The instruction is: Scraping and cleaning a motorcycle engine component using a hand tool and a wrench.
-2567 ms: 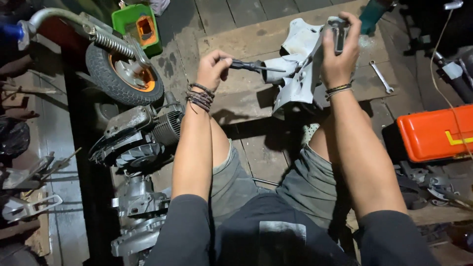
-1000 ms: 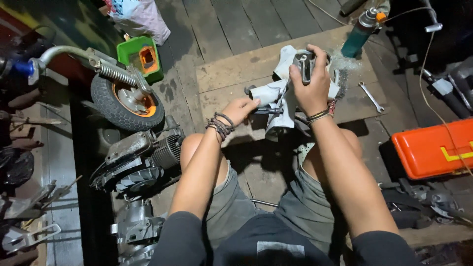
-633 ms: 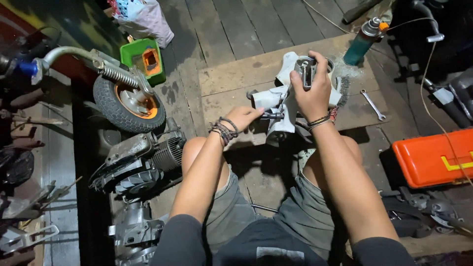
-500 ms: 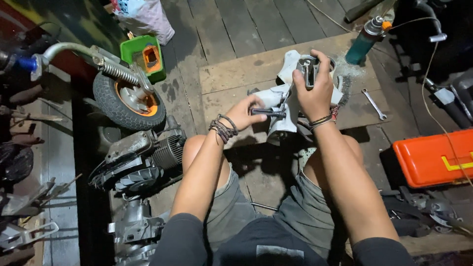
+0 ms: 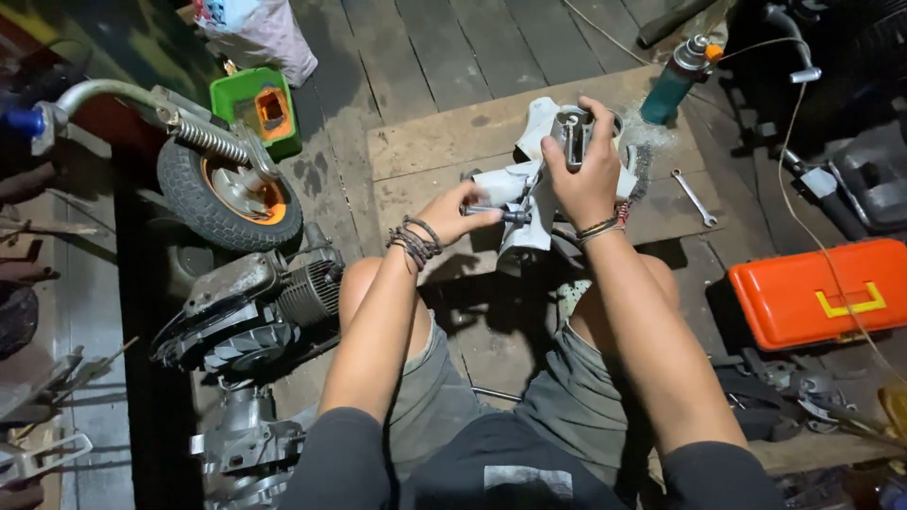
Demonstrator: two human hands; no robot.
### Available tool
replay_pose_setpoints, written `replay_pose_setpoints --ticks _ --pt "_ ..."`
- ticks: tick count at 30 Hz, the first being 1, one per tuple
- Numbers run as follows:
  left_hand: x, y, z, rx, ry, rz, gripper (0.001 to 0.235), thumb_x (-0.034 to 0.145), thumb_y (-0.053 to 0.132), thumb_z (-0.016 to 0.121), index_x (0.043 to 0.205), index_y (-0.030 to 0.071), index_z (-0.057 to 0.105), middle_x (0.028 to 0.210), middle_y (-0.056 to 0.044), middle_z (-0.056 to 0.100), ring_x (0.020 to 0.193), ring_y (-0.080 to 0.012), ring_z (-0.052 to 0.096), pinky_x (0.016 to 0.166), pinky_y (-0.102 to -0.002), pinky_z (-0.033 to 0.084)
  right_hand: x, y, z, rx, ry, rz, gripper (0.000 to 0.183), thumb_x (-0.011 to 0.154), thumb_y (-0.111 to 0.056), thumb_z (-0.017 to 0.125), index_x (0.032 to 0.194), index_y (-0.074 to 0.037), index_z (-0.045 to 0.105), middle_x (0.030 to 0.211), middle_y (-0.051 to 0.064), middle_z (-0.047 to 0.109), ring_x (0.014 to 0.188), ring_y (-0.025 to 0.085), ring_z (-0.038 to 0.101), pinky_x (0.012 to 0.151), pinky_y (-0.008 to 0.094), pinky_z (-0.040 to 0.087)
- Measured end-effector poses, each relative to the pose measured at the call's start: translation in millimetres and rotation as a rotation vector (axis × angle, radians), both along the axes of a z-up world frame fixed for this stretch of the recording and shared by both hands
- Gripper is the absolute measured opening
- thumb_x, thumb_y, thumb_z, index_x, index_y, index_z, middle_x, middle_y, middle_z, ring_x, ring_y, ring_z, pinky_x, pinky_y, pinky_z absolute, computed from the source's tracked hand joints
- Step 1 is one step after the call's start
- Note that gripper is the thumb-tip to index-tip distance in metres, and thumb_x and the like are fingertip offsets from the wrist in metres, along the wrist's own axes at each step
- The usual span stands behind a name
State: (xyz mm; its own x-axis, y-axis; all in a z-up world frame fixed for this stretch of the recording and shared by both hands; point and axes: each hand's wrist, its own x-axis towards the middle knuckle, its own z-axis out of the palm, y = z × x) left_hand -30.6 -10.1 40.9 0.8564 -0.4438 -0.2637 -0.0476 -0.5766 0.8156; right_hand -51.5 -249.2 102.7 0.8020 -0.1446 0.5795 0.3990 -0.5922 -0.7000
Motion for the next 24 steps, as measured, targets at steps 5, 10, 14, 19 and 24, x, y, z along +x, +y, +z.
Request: replay_pose_setpoints --ticks 5,10,14,19,24 --pt "12.5 1.2 -32.7 -0.145 0.047 0.004 0.038 0.088 0.045 0.070 0.108 0.013 0.068 0.083 -0.004 0.072 0.068 -0.0155 0.068 0.077 -0.032 0.055 -1.6 1.6 -1.6 -0.010 0.010 0.011 0.065 0.099 -0.052 0.065 0.146 -0.013 0.042 0.135 0.023 0.058 0.123 0.049 0.059 0.103 0.059 0.046" --pt "9.4 1.6 -32.5 -0.148 0.004 0.047 0.053 0.076 0.044 0.087 0.117 0.019 0.064 0.091 -0.002 0.071 0.079 -0.0141 0.067 0.076 -0.029 0.054 -2.4 3.8 -5.7 -0.019 0.026 0.019 0.067 0.098 -0.051 0.067 0.147 -0.014 0.041 0.135 0.023 0.058 0.122 0.049 0.059 0.104 0.059 0.047" --pt "-2.4 -2.6 -18.6 -0.045 0.034 0.018 0.039 0.093 0.050 0.068 0.096 0.012 0.073 0.096 -0.011 0.075 0.095 -0.0287 0.072 0.087 -0.040 0.056 1.3 6.6 -4.7 -0.026 0.019 0.028 0.071 0.097 -0.047 0.072 0.149 -0.014 0.039 0.138 0.024 0.057 0.124 0.050 0.058 0.104 0.060 0.046" --pt "-7.9 -4.7 -8.4 -0.146 -0.132 0.010 0.029 0.092 0.034 0.067 0.080 0.009 0.067 0.075 0.002 0.064 0.070 -0.0118 0.057 0.071 -0.027 0.051 -2.8 6.2 1.2 -0.136 -0.069 0.025 0.075 0.091 -0.022 0.078 0.150 -0.004 0.035 0.131 0.025 0.064 0.106 0.041 0.069 0.092 0.046 0.054" --pt "-5.2 -5.2 -8.9 -0.223 -0.148 0.031 0.025 0.091 0.032 0.069 0.080 0.009 0.065 0.073 0.003 0.061 0.068 -0.0111 0.053 0.069 -0.025 0.048 -5.2 -2.5 0.9 -0.090 -0.016 0.132 0.085 0.089 -0.015 0.083 0.154 -0.004 0.029 0.141 0.027 0.059 0.121 0.041 0.066 0.103 0.046 0.052"
